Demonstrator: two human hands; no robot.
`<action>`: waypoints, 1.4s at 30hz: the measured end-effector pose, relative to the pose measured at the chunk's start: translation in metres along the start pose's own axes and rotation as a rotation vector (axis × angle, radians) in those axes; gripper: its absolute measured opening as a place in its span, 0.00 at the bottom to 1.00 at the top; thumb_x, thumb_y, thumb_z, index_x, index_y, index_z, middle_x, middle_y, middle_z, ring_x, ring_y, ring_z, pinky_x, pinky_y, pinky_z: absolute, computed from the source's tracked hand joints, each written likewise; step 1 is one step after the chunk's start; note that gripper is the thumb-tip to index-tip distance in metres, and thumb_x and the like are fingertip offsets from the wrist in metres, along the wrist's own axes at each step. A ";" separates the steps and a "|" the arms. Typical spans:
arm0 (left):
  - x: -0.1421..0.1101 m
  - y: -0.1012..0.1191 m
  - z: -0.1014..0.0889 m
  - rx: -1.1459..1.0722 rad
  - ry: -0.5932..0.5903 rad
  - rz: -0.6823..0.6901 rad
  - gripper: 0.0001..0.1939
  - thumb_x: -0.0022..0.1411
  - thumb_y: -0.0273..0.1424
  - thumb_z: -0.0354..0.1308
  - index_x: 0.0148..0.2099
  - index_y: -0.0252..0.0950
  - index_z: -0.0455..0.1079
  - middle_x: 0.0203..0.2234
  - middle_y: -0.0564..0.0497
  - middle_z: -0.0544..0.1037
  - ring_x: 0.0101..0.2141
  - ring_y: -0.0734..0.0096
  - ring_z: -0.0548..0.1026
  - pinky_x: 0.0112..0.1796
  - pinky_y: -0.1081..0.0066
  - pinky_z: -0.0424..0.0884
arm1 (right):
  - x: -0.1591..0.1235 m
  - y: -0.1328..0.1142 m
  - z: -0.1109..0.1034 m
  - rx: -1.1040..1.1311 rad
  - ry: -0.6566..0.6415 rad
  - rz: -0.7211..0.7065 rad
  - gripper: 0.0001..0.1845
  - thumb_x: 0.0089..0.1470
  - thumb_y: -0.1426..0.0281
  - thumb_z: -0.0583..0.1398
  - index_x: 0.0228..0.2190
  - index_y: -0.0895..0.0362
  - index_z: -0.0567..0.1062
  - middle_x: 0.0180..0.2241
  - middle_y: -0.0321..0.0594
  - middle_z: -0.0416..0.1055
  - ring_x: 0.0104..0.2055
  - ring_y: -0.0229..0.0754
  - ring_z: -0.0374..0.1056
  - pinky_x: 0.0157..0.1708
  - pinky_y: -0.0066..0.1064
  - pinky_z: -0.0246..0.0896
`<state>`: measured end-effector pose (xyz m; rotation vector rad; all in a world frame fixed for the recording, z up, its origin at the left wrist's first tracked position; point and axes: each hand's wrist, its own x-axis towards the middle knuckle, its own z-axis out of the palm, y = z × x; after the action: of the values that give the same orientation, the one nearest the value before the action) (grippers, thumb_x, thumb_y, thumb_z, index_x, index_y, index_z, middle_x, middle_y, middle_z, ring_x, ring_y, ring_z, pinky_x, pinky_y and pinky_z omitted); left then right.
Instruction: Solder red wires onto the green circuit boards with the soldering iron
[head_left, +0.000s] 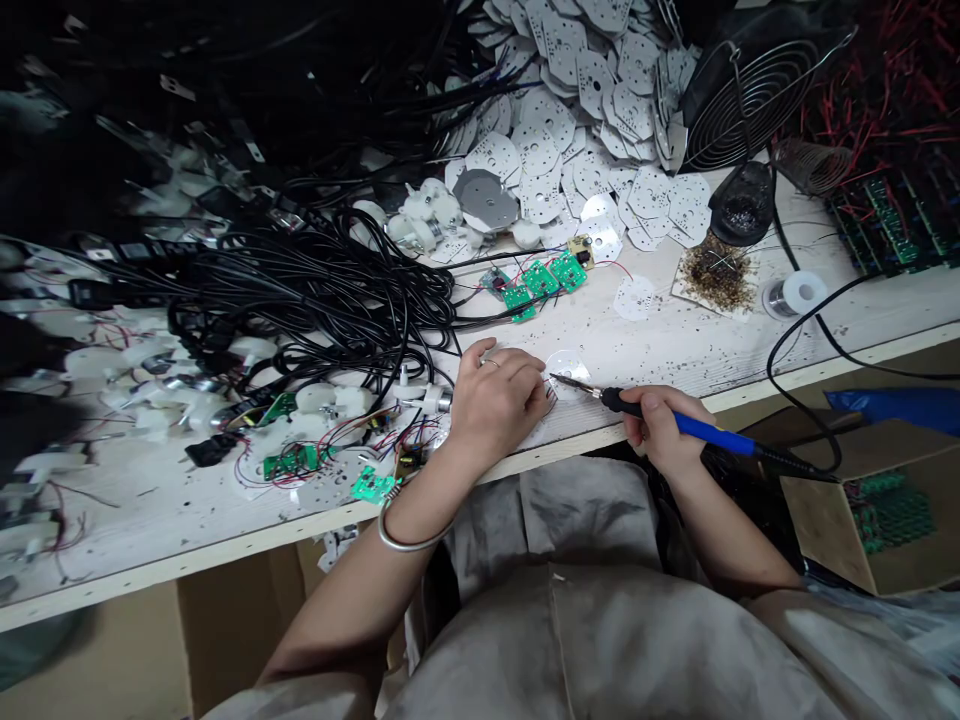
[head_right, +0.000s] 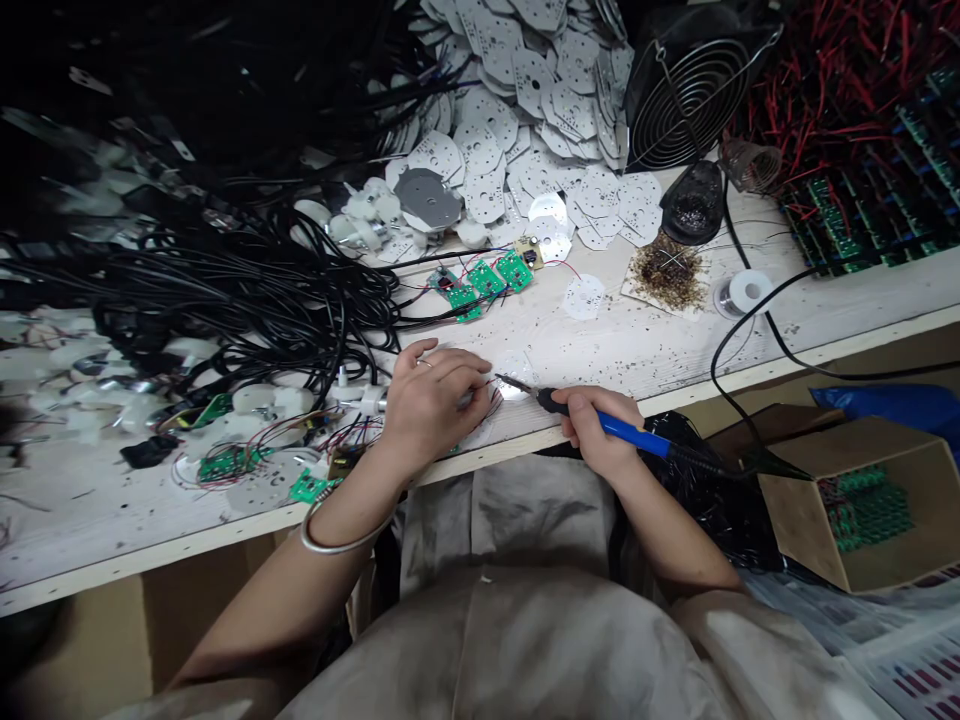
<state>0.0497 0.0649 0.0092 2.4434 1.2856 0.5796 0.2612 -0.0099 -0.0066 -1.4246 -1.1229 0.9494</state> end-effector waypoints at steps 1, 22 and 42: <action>0.000 0.000 0.000 0.001 0.005 0.003 0.08 0.62 0.27 0.56 0.29 0.39 0.71 0.37 0.53 0.84 0.41 0.65 0.80 0.56 0.53 0.62 | 0.000 0.001 0.000 0.011 0.005 -0.002 0.17 0.60 0.55 0.59 0.31 0.53 0.81 0.13 0.30 0.68 0.11 0.35 0.61 0.13 0.28 0.58; 0.000 -0.001 0.002 0.005 0.005 0.014 0.08 0.61 0.26 0.56 0.29 0.39 0.71 0.37 0.52 0.83 0.41 0.64 0.80 0.56 0.52 0.64 | 0.001 0.001 0.004 -0.098 -0.069 -0.323 0.13 0.63 0.65 0.58 0.49 0.48 0.75 0.34 0.37 0.80 0.35 0.44 0.78 0.38 0.38 0.75; 0.005 -0.007 0.000 0.004 -0.033 0.046 0.08 0.62 0.26 0.56 0.32 0.39 0.74 0.39 0.53 0.84 0.41 0.66 0.80 0.46 0.61 0.69 | -0.007 0.008 0.009 0.009 0.050 -0.245 0.14 0.64 0.59 0.55 0.41 0.51 0.77 0.25 0.36 0.77 0.24 0.42 0.75 0.25 0.35 0.74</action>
<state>0.0479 0.0728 0.0072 2.4813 1.2213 0.5471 0.2521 -0.0144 -0.0156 -1.2625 -1.2222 0.7412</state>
